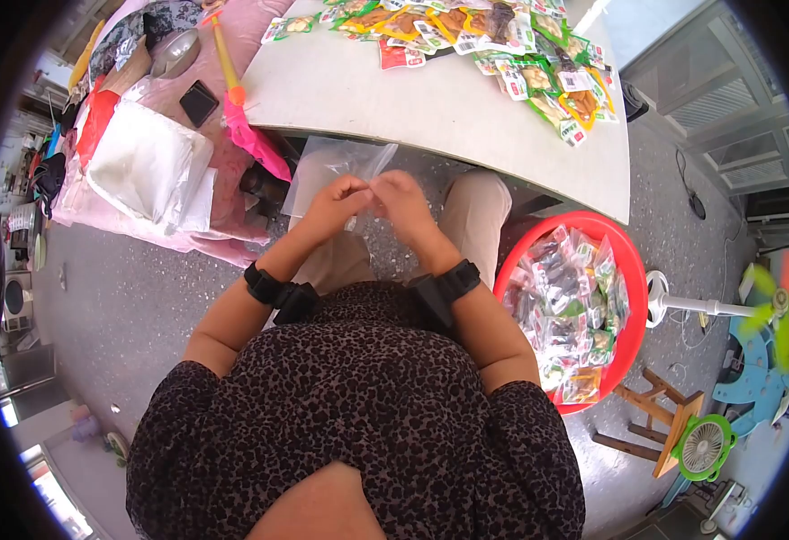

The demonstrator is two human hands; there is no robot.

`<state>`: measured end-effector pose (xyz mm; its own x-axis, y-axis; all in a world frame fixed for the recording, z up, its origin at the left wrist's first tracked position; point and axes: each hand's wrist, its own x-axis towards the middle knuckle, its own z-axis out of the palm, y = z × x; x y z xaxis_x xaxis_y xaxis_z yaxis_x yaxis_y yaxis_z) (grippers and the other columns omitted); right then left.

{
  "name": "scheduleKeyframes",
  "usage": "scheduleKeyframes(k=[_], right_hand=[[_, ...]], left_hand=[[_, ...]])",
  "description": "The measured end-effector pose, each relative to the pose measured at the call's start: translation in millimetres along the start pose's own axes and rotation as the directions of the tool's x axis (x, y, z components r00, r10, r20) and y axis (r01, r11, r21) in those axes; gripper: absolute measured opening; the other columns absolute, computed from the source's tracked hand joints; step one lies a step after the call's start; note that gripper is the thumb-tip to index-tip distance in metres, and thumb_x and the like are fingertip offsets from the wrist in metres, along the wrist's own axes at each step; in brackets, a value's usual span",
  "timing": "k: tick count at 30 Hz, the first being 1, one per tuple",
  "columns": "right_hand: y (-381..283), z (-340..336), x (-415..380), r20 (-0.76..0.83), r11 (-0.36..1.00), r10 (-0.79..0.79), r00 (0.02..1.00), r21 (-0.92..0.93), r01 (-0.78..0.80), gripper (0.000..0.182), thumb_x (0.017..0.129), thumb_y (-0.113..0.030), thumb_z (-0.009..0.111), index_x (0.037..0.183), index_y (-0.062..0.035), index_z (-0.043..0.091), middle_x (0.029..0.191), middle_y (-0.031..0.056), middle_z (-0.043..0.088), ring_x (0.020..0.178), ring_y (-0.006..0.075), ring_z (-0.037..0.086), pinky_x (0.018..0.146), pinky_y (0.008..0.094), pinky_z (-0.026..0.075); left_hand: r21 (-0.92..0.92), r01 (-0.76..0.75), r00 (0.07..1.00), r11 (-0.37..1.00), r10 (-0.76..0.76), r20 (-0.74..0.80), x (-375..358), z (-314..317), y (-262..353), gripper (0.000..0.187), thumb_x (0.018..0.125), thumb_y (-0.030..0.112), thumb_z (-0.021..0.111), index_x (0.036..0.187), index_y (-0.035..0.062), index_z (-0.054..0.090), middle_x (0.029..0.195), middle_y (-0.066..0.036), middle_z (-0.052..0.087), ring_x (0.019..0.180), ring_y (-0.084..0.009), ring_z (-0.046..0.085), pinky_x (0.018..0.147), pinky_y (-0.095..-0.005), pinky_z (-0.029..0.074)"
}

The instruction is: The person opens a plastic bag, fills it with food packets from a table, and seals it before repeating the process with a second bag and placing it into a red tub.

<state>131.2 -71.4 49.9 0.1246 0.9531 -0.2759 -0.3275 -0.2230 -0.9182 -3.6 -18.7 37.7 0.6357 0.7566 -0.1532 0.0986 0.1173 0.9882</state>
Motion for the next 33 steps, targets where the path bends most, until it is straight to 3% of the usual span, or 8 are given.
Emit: scheduleKeyframes(k=[14, 17, 19, 20, 23, 26, 28, 33], right_hand=[[15.2, -12.7, 8.5, 0.085, 0.989, 0.059, 0.995, 0.133, -0.070, 0.016, 0.078, -0.020, 0.050, 0.081, -0.0047, 0.050, 0.065, 0.0021, 0.050, 0.055, 0.0083, 0.046, 0.047, 0.0199, 0.037], [14.3, -9.1, 6.6, 0.078, 0.991, 0.059, 0.995, 0.117, -0.068, 0.016, 0.078, -0.020, 0.050, 0.078, -0.0046, 0.050, 0.064, 0.0023, 0.050, 0.052, 0.0081, 0.044, 0.045, 0.0195, 0.035], [8.0, -5.5, 3.5, 0.090, 0.997, 0.049, 0.995, 0.062, -0.054, 0.016, 0.077, -0.021, 0.050, 0.076, -0.0044, 0.050, 0.064, 0.0024, 0.050, 0.053, 0.0081, 0.044, 0.046, 0.0191, 0.035], [4.8, -2.7, 1.8, 0.082, 0.999, 0.039, 0.996, 0.028, -0.042, 0.016, 0.077, -0.020, 0.050, 0.076, -0.0042, 0.050, 0.064, 0.0026, 0.050, 0.053, 0.0081, 0.044, 0.046, 0.0190, 0.035], [-0.9, 2.4, -0.3, 0.050, 0.999, 0.015, 0.999, -0.037, -0.013, 0.014, 0.077, -0.018, 0.050, 0.075, -0.0038, 0.051, 0.062, 0.0027, 0.050, 0.053, 0.0080, 0.045, 0.046, 0.0189, 0.035], [-3.9, 2.0, 2.1, -0.013, 1.000, -0.006, 1.000, -0.027, 0.005, 0.011, 0.076, -0.014, 0.049, 0.074, -0.0034, 0.052, 0.060, 0.0027, 0.050, 0.054, 0.0082, 0.045, 0.046, 0.0196, 0.036], [-8.9, 2.8, 2.3, -0.076, 1.000, -0.029, 0.997, -0.011, 0.028, 0.010, 0.075, -0.011, 0.048, 0.073, -0.0028, 0.052, 0.059, 0.0028, 0.050, 0.055, 0.0084, 0.047, 0.048, 0.0205, 0.038], [-9.7, 9.6, 5.7, 0.037, 0.798, -0.442, 0.896, -0.439, 0.412, 0.008, 0.075, -0.009, 0.049, 0.073, -0.0018, 0.052, 0.065, 0.0038, 0.051, 0.061, 0.0100, 0.050, 0.053, 0.0230, 0.039]], left_hand=[[-0.398, 0.318, 0.945, 0.860, -0.257, 0.200, 0.8, -6.6, -0.4, 0.014, 0.081, 0.021, 0.049, 0.086, 0.0077, 0.048, 0.077, -0.002, 0.053, 0.068, -0.0092, 0.048, 0.060, -0.0231, 0.039], [-0.283, 0.238, 0.969, 0.929, -0.207, 0.137, 1.5, -6.5, -4.3, 0.012, 0.080, 0.017, 0.048, 0.080, 0.0058, 0.050, 0.073, -0.002, 0.052, 0.064, -0.0100, 0.048, 0.058, -0.0232, 0.039], [0.157, 0.024, 1.000, 0.987, -0.024, 0.002, -1.5, -1.0, 5.0, 0.011, 0.078, 0.014, 0.048, 0.075, 0.0043, 0.050, 0.069, -0.002, 0.051, 0.062, -0.0094, 0.047, 0.056, -0.0229, 0.038], [0.378, -0.068, 0.996, 0.923, 0.086, -0.033, -2.4, 1.1, 8.7, 0.011, 0.077, 0.013, 0.048, 0.072, 0.0036, 0.050, 0.067, -0.002, 0.051, 0.060, -0.0092, 0.046, 0.055, -0.0227, 0.038], [0.507, -0.237, 0.957, 0.829, 0.290, -0.027, -0.6, 1.4, 6.8, 0.011, 0.074, 0.010, 0.049, 0.067, 0.0020, 0.049, 0.062, -0.002, 0.048, 0.058, -0.0077, 0.044, 0.052, -0.0221, 0.036], [0.326, -0.153, 0.935, 0.933, 0.244, -0.258, -3.6, 2.8, 12.7, 0.010, 0.072, 0.011, 0.048, 0.067, 0.0022, 0.049, 0.061, -0.009, 0.050, 0.057, -0.0156, 0.047, 0.052, -0.0294, 0.038], [0.417, -0.184, 0.892, 0.890, 0.329, -0.310, -3.5, -5.3, 14.0, 0.008, 0.071, 0.009, 0.048, 0.068, 0.0022, 0.049, 0.061, -0.008, 0.049, 0.058, -0.0171, 0.048, 0.052, -0.0293, 0.038], [0.394, -0.202, 0.894, 0.897, 0.333, -0.300, -6.0, -2.0, 10.3, 0.009, 0.069, 0.008, 0.051, 0.076, 0.0025, 0.051, 0.065, -0.009, 0.049, 0.061, -0.0203, 0.049, 0.056, -0.0298, 0.040]])
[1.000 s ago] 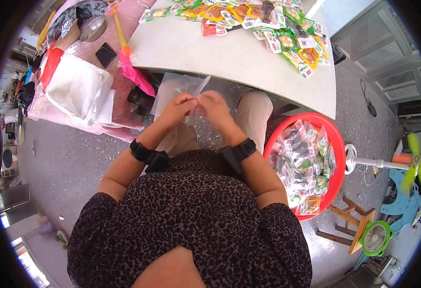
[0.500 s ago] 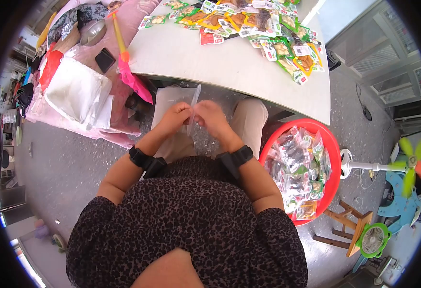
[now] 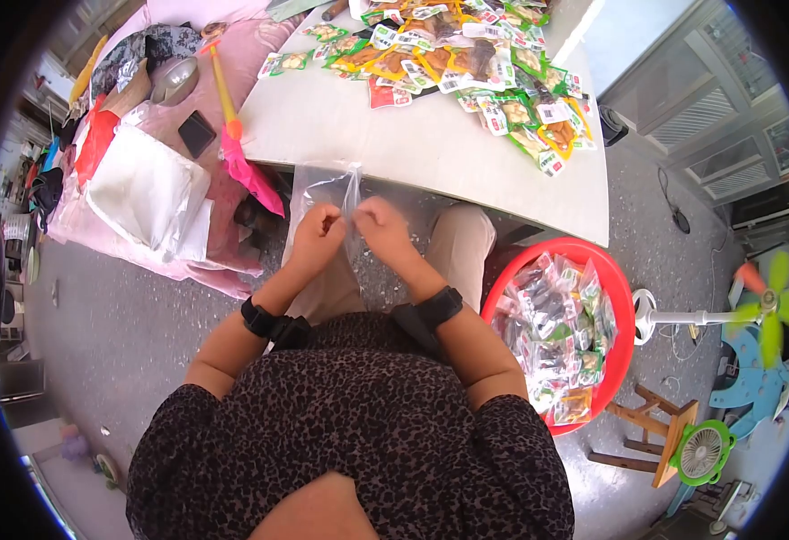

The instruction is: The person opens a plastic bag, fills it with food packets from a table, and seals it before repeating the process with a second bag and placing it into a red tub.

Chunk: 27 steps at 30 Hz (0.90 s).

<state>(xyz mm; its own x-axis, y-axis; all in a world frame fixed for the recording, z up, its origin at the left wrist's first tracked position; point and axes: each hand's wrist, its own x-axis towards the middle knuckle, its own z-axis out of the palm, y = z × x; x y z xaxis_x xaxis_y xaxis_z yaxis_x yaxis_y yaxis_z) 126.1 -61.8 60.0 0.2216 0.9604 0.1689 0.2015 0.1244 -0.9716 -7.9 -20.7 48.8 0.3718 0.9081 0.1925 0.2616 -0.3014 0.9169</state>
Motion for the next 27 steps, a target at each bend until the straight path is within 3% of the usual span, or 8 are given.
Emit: scheduleKeyframes(k=[1, 8, 10, 13, 17, 20, 22, 27], right_hand=[[1.5, 3.6, 0.4, 0.021, 0.996, -0.073, 0.997, -0.053, 0.074, 0.008, 0.075, -0.009, 0.049, 0.073, -0.0017, 0.052, 0.067, 0.0040, 0.051, 0.063, 0.0103, 0.050, 0.053, 0.0233, 0.039], [2.8, 7.5, 9.4, 0.098, 0.998, 0.016, 0.995, 0.061, -0.022, 0.008, 0.075, -0.009, 0.050, 0.072, -0.0022, 0.051, 0.071, 0.0040, 0.053, 0.064, 0.0096, 0.050, 0.054, 0.0224, 0.040], [-9.6, 3.0, 16.0, 0.074, 0.999, 0.012, 0.997, 0.049, -0.015, 0.008, 0.076, -0.009, 0.049, 0.073, -0.0022, 0.050, 0.073, 0.0039, 0.054, 0.064, 0.0090, 0.051, 0.055, 0.0216, 0.041], [-12.5, 1.9, 38.2, 0.055, 0.894, 0.252, 0.966, 0.368, -0.254, 0.012, 0.078, -0.012, 0.044, 0.076, -0.0020, 0.050, 0.077, 0.0072, 0.054, 0.069, 0.0118, 0.052, 0.060, 0.0227, 0.043], [-32.3, 5.4, 65.0, -0.029, 0.867, 0.227, 0.973, 0.461, -0.189, 0.011, 0.077, -0.012, 0.045, 0.081, -0.0023, 0.047, 0.078, 0.0074, 0.054, 0.071, 0.0127, 0.053, 0.059, 0.0232, 0.043], [-24.1, 2.5, 85.3, -0.005, 0.847, 0.285, 0.958, 0.469, -0.250, 0.011, 0.077, -0.012, 0.047, 0.083, -0.0029, 0.047, 0.077, 0.0059, 0.054, 0.071, 0.0125, 0.053, 0.058, 0.0234, 0.043], [-10.5, -5.1, 95.9, 0.053, 0.836, 0.365, 0.930, 0.420, -0.352, 0.010, 0.077, -0.012, 0.049, 0.083, -0.0038, 0.048, 0.075, 0.0038, 0.053, 0.070, 0.0115, 0.053, 0.057, 0.0225, 0.043], [15.4, -46.2, 112.1, -0.147, 0.902, 0.307, 0.940, 0.360, -0.239, 0.016, 0.076, -0.011, 0.048, 0.089, -0.0038, 0.046, 0.077, 0.0051, 0.051, 0.065, 0.0137, 0.054, 0.051, 0.0239, 0.043]], left_hand=[[-0.011, -0.017, 1.000, 1.000, 0.017, 0.000, -2.9, 5.0, 2.0, 0.010, 0.069, 0.008, 0.052, 0.078, 0.0025, 0.051, 0.066, -0.010, 0.050, 0.061, -0.0211, 0.049, 0.057, -0.0302, 0.041], [0.209, -0.173, 0.978, 0.962, 0.193, -0.079, 5.2, -10.3, 13.0, 0.015, 0.070, 0.006, 0.049, 0.085, 0.0016, 0.052, 0.072, -0.015, 0.052, 0.067, -0.0310, 0.050, 0.063, -0.0334, 0.042], [0.303, -0.292, 0.926, 0.907, 0.347, -0.146, 19.4, -22.6, 11.2, 0.016, 0.070, 0.004, 0.048, 0.085, 0.0014, 0.053, 0.072, -0.016, 0.052, 0.067, -0.0312, 0.050, 0.062, -0.0346, 0.042], [0.520, -0.405, 0.828, 0.752, 0.543, -0.140, 47.3, -46.1, 33.3, 0.017, 0.067, 0.004, 0.049, 0.084, 0.0019, 0.053, 0.071, -0.015, 0.051, 0.064, -0.0294, 0.050, 0.058, -0.0359, 0.041], [0.759, -0.488, 0.681, 0.431, 0.732, 0.022, 77.3, -53.8, 69.5, 0.021, 0.062, 0.006, 0.054, 0.083, 0.0041, 0.054, 0.067, -0.010, 0.048, 0.060, -0.0243, 0.050, 0.051, -0.0357, 0.039], [0.775, -0.517, 0.712, 0.364, 0.685, 0.153, 94.8, -37.1, 66.0, 0.020, 0.061, 0.009, 0.055, 0.081, 0.0058, 0.053, 0.065, -0.006, 0.046, 0.058, -0.0223, 0.050, 0.050, -0.0334, 0.039], [0.763, -0.488, 0.807, 0.424, 0.552, 0.209, 108.3, -22.2, 44.9, 0.016, 0.066, 0.009, 0.052, 0.082, 0.0064, 0.053, 0.068, -0.010, 0.049, 0.058, -0.0269, 0.051, 0.052, -0.0359, 0.042], [0.761, -0.287, 0.956, 0.582, 0.227, 0.187, 127.3, 13.7, -22.9, 0.012, 0.067, 0.011, 0.048, 0.077, 0.0061, 0.052, 0.070, -0.012, 0.051, 0.063, -0.0298, 0.052, 0.056, -0.0392, 0.042]])
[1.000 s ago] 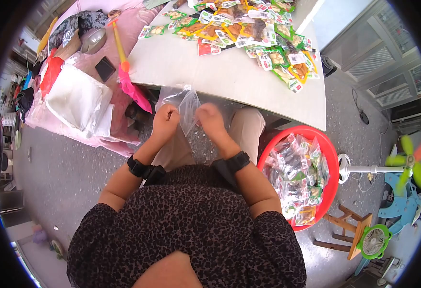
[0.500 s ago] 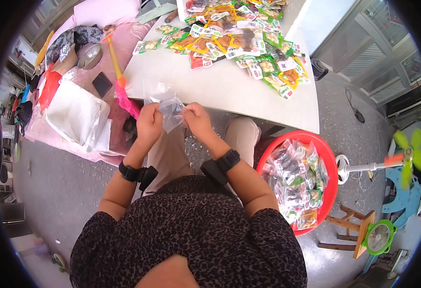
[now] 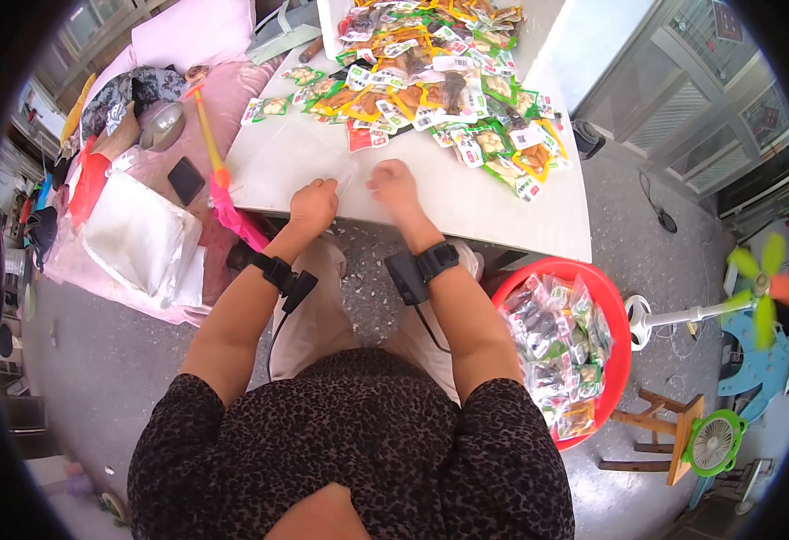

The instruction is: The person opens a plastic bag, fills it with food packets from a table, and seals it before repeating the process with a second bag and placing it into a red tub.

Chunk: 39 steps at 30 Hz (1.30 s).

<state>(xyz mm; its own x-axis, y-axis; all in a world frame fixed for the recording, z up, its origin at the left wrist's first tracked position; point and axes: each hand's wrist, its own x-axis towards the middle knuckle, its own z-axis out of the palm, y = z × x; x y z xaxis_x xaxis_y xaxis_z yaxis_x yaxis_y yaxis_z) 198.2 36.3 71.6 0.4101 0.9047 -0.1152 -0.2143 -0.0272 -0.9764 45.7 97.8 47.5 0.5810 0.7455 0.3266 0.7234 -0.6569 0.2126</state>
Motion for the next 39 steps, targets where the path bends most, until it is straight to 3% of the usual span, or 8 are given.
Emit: scheduleKeyframes(k=[5, 11, 16, 18, 27, 31, 37, 39], right_hand=[[-20.3, -90.0, 67.0, -0.221, 0.945, -0.233, 0.947, 0.179, 0.275, 0.022, 0.073, -0.010, 0.049, 0.093, -0.0006, 0.044, 0.077, 0.0066, 0.049, 0.060, 0.0140, 0.052, 0.048, 0.0252, 0.043], [-11.0, -171.3, 150.1, -0.041, 0.695, -0.606, 0.794, -0.513, 0.504, 0.014, 0.069, -0.010, 0.056, 0.077, 0.0011, 0.051, 0.064, 0.0056, 0.048, 0.050, 0.0115, 0.046, 0.040, 0.0239, 0.039], [-46.0, -131.1, 123.6, -0.158, 0.744, -0.284, 0.946, -0.658, 0.114, 0.031, 0.069, -0.019, 0.053, 0.098, -0.0083, 0.055, 0.069, 0.0144, 0.056, 0.058, 0.0245, 0.054, 0.054, 0.0330, 0.044], [-47.9, -118.5, 136.6, -0.336, 0.969, 0.095, 0.937, -0.185, -0.165, 0.029, 0.071, -0.019, 0.054, 0.096, -0.0058, 0.056, 0.068, 0.0144, 0.056, 0.057, 0.0225, 0.054, 0.053, 0.0312, 0.043], [-48.9, -99.5, 126.6, -0.132, 0.975, 0.035, 0.991, -0.211, -0.062, 0.019, 0.070, -0.014, 0.058, 0.059, -0.0016, 0.049, 0.050, 0.0032, 0.042, 0.039, 0.0135, 0.039, 0.035, 0.0276, 0.032], [-18.5, -114.1, 150.6, -0.086, 0.759, -0.544, 0.835, -0.474, 0.446, 0.013, 0.069, -0.012, 0.057, 0.074, -0.0007, 0.051, 0.062, 0.0054, 0.050, 0.049, 0.0151, 0.045, 0.049, 0.0299, 0.039], [-59.7, -123.8, 76.0, 0.171, 0.025, -0.816, 0.553, -0.944, 0.329, 0.014, 0.069, -0.006, 0.054, 0.082, -0.0028, 0.049, 0.066, 0.0074, 0.050, 0.066, 0.0209, 0.050, 0.064, 0.0398, 0.043], [-63.4, -124.9, 62.2, -0.215, 0.667, -0.718, 0.662, -0.483, 0.567, 0.011, 0.069, -0.005, 0.053, 0.077, -0.0024, 0.046, 0.070, 0.0094, 0.051, 0.062, 0.0206, 0.051, 0.056, 0.0377, 0.044]], left_hand=[[-0.076, -0.073, 0.979, 0.994, 0.057, -0.194, -0.6, 14.3, -3.4, 0.008, 0.066, 0.012, 0.048, 0.071, 0.0060, 0.049, 0.066, -0.012, 0.051, 0.061, -0.0300, 0.051, 0.055, -0.0401, 0.041], [-0.103, -0.086, 0.975, 0.991, 0.062, -0.213, 1.4, 17.9, -6.2, 0.008, 0.067, 0.012, 0.047, 0.072, 0.0059, 0.050, 0.066, -0.012, 0.050, 0.061, -0.0305, 0.050, 0.057, -0.0409, 0.041], [-0.095, -0.078, 0.976, 0.992, 0.057, -0.208, 2.4, 15.0, -4.2, 0.008, 0.067, 0.011, 0.047, 0.072, 0.0059, 0.050, 0.065, -0.011, 0.050, 0.062, -0.0301, 0.050, 0.057, -0.0400, 0.041], [-0.097, -0.078, 0.976, 0.992, 0.056, -0.212, 1.7, 16.3, -5.4, 0.008, 0.067, 0.011, 0.047, 0.072, 0.0058, 0.050, 0.065, -0.011, 0.050, 0.062, -0.0300, 0.050, 0.056, -0.0396, 0.041], [-0.104, -0.097, 0.964, 0.990, 0.067, -0.258, 0.6, 15.4, -3.3, 0.004, 0.065, 0.011, 0.049, 0.065, 0.0073, 0.047, 0.063, -0.009, 0.049, 0.060, -0.0285, 0.051, 0.055, -0.0394, 0.040], [-0.099, -0.094, 0.962, 0.991, 0.064, -0.267, -0.1, 15.7, -3.4, 0.004, 0.065, 0.011, 0.050, 0.065, 0.0073, 0.047, 0.063, -0.009, 0.049, 0.061, -0.0284, 0.051, 0.055, -0.0392, 0.040], [-0.084, -0.038, 0.989, 0.996, 0.025, -0.149, 1.0, 13.7, -4.6, 0.009, 0.068, 0.012, 0.046, 0.072, 0.0053, 0.050, 0.066, -0.012, 0.051, 0.064, -0.0298, 0.052, 0.058, -0.0397, 0.042], [-0.075, 0.030, 0.996, 0.997, -0.036, -0.080, 4.6, 14.1, -3.2, 0.011, 0.068, 0.013, 0.046, 0.073, 0.0045, 0.051, 0.068, -0.013, 0.053, 0.065, -0.0299, 0.053, 0.059, -0.0398, 0.042]])
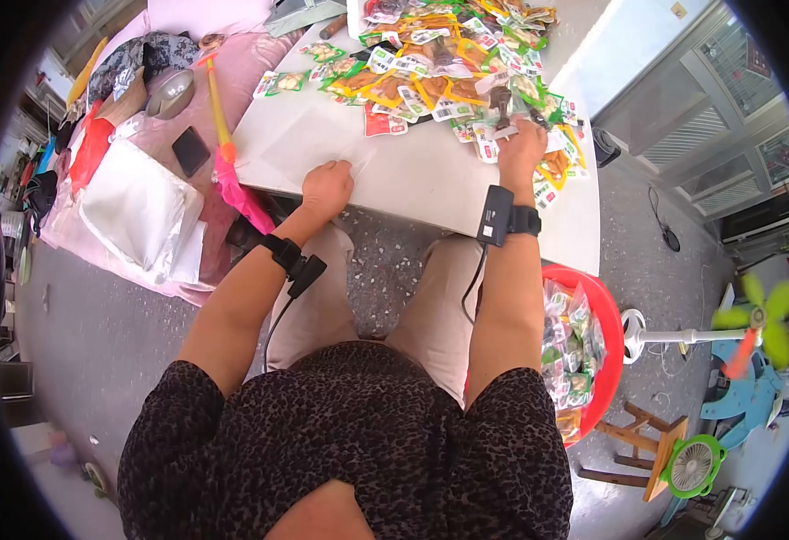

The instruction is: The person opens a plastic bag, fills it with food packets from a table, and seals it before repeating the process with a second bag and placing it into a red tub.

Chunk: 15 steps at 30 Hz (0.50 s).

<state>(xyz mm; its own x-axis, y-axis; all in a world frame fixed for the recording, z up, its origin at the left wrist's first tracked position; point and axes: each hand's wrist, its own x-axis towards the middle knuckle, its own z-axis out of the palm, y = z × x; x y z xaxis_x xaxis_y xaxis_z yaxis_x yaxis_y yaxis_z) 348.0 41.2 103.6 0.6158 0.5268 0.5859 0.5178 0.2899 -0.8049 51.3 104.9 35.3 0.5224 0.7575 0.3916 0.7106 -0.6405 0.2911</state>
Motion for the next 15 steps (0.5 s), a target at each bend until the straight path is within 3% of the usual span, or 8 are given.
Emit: scheduleKeyframes(k=[2, 4, 11, 15], right_hand=[[-13.2, -8.6, -10.7, -0.060, 0.973, 0.074, 0.995, 0.224, -0.059, 0.008, 0.069, -0.003, 0.051, 0.072, -0.0023, 0.043, 0.073, 0.0112, 0.052, 0.059, 0.0201, 0.052, 0.048, 0.0349, 0.045], [-33.4, -20.6, -18.4, 0.045, 0.719, 0.378, 0.925, 0.615, -0.324, 0.006, 0.070, -0.002, 0.049, 0.072, -0.0018, 0.043, 0.073, 0.0114, 0.052, 0.059, 0.0197, 0.052, 0.047, 0.0336, 0.045], [-66.6, -15.7, -92.9, 0.340, 0.525, 0.637, 0.692, 0.465, -0.712, 0.012, 0.076, -0.004, 0.047, 0.086, -0.0025, 0.041, 0.079, 0.0119, 0.053, 0.063, 0.0208, 0.053, 0.049, 0.0335, 0.047], [-71.6, -7.7, -117.0, 0.404, 0.467, 0.676, 0.616, 0.411, -0.783, 0.013, 0.076, -0.005, 0.049, 0.085, -0.0024, 0.042, 0.075, 0.0102, 0.053, 0.058, 0.0176, 0.051, 0.050, 0.0337, 0.047]], left_hand=[[-0.026, 0.062, 0.995, 0.998, -0.060, 0.075, 1.4, -7.9, 5.6, 0.013, 0.069, 0.014, 0.045, 0.074, 0.0039, 0.051, 0.070, -0.014, 0.054, 0.067, -0.0304, 0.053, 0.061, -0.0402, 0.042], [-0.057, 0.115, 0.986, 0.992, -0.107, 0.130, 2.2, -9.0, 9.2, 0.015, 0.070, 0.015, 0.044, 0.076, 0.0036, 0.052, 0.073, -0.015, 0.055, 0.070, -0.0307, 0.053, 0.062, -0.0404, 0.042], [-0.208, 0.242, 0.959, 0.948, -0.201, 0.199, 4.9, -8.5, 24.3, 0.019, 0.072, 0.018, 0.043, 0.081, 0.0037, 0.053, 0.079, -0.016, 0.056, 0.075, -0.0312, 0.054, 0.065, -0.0395, 0.041], [-0.270, 0.265, 0.956, 0.926, -0.216, 0.198, 5.3, -8.4, 23.9, 0.019, 0.073, 0.018, 0.043, 0.081, 0.0035, 0.052, 0.078, -0.016, 0.056, 0.075, -0.0315, 0.053, 0.064, -0.0390, 0.041]])
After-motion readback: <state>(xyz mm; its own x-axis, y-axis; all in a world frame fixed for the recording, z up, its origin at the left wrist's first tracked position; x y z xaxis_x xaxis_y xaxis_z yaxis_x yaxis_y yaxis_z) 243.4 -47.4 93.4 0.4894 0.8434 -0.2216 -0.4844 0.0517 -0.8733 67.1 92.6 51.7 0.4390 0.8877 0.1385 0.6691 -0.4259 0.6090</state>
